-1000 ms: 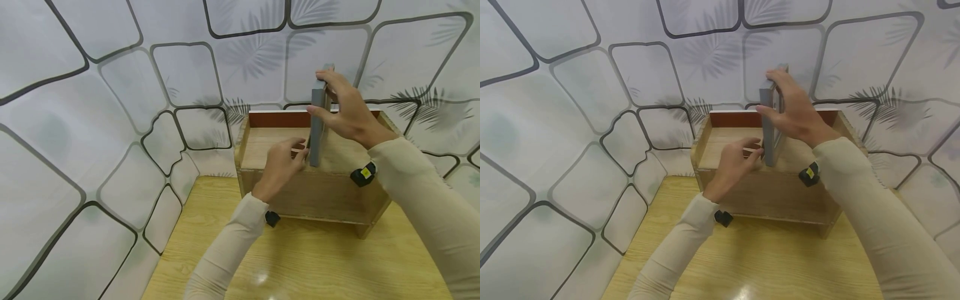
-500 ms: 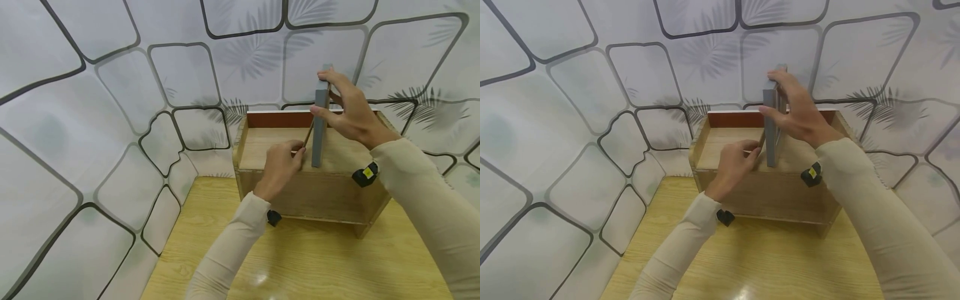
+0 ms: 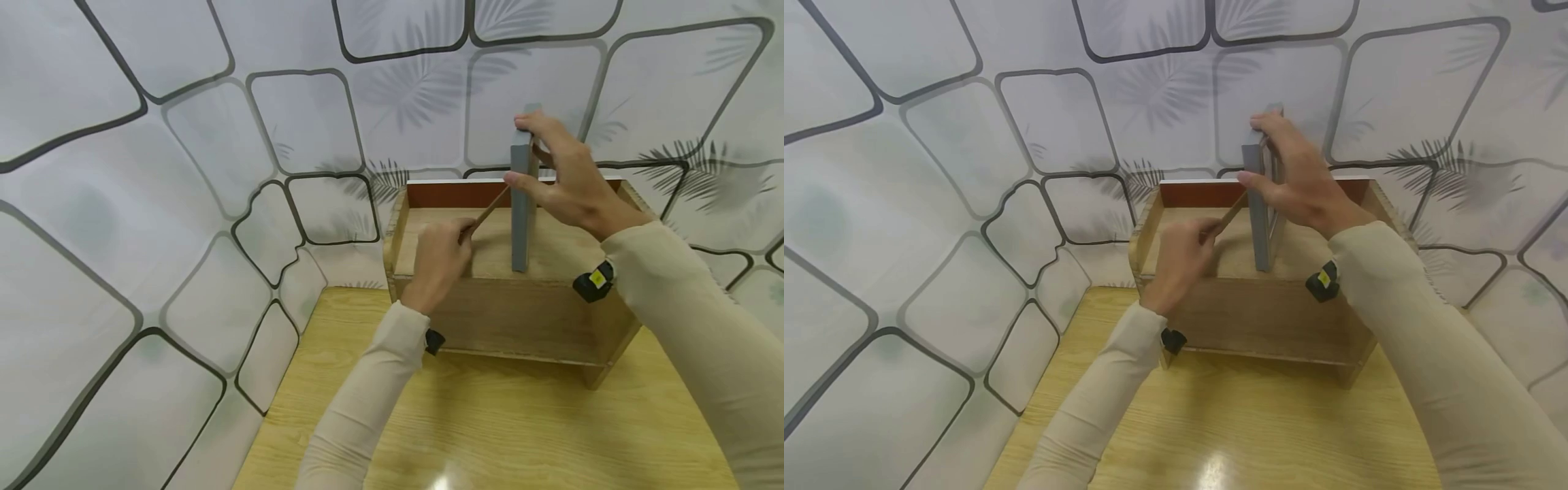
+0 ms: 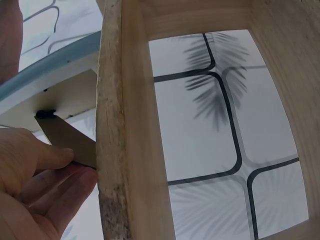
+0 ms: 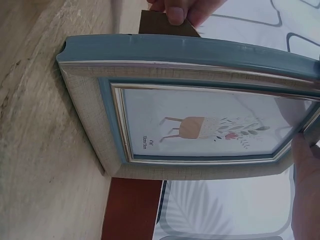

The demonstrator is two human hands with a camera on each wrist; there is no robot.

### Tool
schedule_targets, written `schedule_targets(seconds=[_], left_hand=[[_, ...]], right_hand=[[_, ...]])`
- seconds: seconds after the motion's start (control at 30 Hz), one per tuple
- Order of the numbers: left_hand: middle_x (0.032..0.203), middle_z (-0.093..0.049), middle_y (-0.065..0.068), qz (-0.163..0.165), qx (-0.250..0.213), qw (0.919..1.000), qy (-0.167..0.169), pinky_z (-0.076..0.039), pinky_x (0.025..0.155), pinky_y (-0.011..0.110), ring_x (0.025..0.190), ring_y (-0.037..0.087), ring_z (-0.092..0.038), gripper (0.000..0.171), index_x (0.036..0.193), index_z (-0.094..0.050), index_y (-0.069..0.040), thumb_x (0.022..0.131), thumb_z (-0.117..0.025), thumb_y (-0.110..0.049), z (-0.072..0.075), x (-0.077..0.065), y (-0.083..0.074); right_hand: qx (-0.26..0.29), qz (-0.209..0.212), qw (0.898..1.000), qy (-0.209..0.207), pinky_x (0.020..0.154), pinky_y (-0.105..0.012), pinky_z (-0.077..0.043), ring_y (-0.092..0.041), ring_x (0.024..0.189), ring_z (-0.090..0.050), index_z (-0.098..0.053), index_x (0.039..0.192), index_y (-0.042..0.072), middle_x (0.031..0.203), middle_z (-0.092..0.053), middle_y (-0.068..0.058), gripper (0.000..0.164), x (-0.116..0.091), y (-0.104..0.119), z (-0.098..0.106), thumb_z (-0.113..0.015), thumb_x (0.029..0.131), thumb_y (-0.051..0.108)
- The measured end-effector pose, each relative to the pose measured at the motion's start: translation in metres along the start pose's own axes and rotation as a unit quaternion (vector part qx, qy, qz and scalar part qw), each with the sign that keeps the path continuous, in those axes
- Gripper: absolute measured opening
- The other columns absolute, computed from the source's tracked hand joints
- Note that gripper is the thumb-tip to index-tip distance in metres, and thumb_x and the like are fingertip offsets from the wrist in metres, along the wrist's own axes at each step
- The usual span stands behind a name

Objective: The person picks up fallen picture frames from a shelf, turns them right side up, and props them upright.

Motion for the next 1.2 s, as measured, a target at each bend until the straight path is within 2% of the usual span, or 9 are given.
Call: schedule_targets(seconds=[0.2,0.53,0.8,1.0,1.2], left_hand=[[0.089,-0.077,0.004,0.010,0.005,0.9999,-0.004,-0.059,0.068,0.032,0.077,0.018,-0.073,0.014,0.105,-0.080,-0.009,0.094,-0.072,-0.007,0.003,0.003,0.006],[0.093,-0.077,0.002,0.035,0.000,0.9993,0.010,-0.058,0.072,0.032,0.081,0.016,-0.073,0.013,0.105,-0.080,-0.011,0.094,-0.072,-0.012,0.002,0.001,0.016],[0.092,-0.078,0.003,0.037,-0.008,0.9992,0.009,-0.058,0.071,0.032,0.078,0.016,-0.073,0.012,0.103,-0.080,-0.009,0.095,-0.072,-0.012,-0.001,-0.003,0.017],[0.094,-0.078,0.004,0.047,-0.018,0.9987,0.013,-0.058,0.072,0.032,0.079,0.016,-0.073,0.012,0.104,-0.079,-0.007,0.096,-0.071,-0.012,-0.003,-0.004,0.020],[0.095,-0.078,0.005,0.052,-0.024,0.9983,0.015,-0.058,0.075,0.033,0.082,0.016,-0.074,0.013,0.105,-0.078,-0.006,0.096,-0.071,-0.012,-0.004,-0.006,0.022]], right_hand=[[0.000,-0.006,1.000,0.012,0.112,-0.035,-0.040,-0.028,0.133,-0.044,-0.040,0.152,0.000,0.154,-0.040,-0.015,0.069,0.004,0.001,-0.004,-0.073,0.091,-0.001],[0.029,0.001,0.999,0.033,0.116,-0.035,-0.033,-0.024,0.150,-0.028,-0.040,0.151,-0.003,0.155,-0.039,-0.019,0.069,0.012,0.004,-0.018,-0.073,0.091,-0.002],[0.031,0.004,0.999,0.043,0.118,-0.035,-0.031,-0.032,0.152,-0.022,-0.041,0.149,-0.006,0.154,-0.040,-0.021,0.070,0.019,0.005,-0.027,-0.075,0.089,-0.001],[0.025,0.003,0.998,0.049,0.118,-0.031,-0.030,-0.028,0.152,-0.021,-0.040,0.150,-0.004,0.155,-0.039,-0.019,0.069,0.022,0.003,-0.032,-0.074,0.091,0.003],[0.020,-0.004,0.998,0.057,0.119,-0.035,-0.029,-0.027,0.153,-0.016,-0.038,0.153,-0.002,0.158,-0.035,-0.019,0.069,0.022,0.002,-0.036,-0.072,0.093,0.008]])
Point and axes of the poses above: each hand's wrist, its own x-axis towards the middle knuckle, its own z-axis out of the back of the hand, y = z × x, the point moved 6 cm from there along x, towards the middle knuckle
